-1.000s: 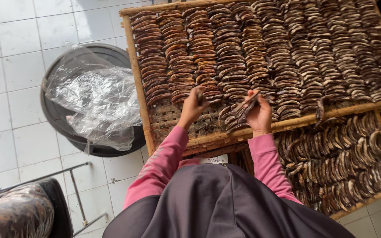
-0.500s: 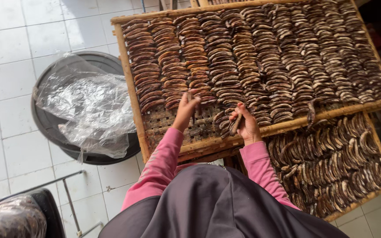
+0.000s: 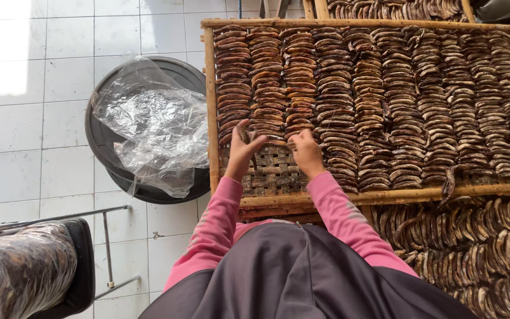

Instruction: The person picks up dried food items from a large tray, places them into a clear plastic bag on a chair, and سپس continues picking up and organizing more items on the tray.

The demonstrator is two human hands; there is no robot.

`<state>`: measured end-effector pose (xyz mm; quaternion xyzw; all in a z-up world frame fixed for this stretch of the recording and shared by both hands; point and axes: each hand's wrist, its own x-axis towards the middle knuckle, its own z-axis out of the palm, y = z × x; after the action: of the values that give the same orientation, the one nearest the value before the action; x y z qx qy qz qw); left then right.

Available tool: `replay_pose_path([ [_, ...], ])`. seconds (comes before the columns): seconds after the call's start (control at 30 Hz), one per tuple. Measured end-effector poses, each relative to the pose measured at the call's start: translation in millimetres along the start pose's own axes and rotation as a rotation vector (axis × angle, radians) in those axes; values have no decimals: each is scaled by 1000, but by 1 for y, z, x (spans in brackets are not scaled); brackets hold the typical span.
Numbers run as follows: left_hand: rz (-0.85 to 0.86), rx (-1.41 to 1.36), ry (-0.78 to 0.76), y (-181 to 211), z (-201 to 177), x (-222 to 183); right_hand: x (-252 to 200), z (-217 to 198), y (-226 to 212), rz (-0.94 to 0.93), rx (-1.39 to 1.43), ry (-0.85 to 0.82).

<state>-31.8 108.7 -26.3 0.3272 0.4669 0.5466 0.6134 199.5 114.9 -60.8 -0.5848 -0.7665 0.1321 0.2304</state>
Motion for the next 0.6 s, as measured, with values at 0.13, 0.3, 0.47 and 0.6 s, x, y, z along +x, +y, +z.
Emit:
replay_pose_path([
  [0.13,240,625,-73,-11,26,-1,-12,-44,26,168,643,155],
  [0.3,670,1295,-300,-42,43,25,-55,-104,46,672,1830,390],
  [0.47,878,1424,-419,-55,43,35,-82,-111,54,801,1849,455],
  [0.6,634,1074,-300,-42,35,26,-66,-89,47,684,1382,272],
])
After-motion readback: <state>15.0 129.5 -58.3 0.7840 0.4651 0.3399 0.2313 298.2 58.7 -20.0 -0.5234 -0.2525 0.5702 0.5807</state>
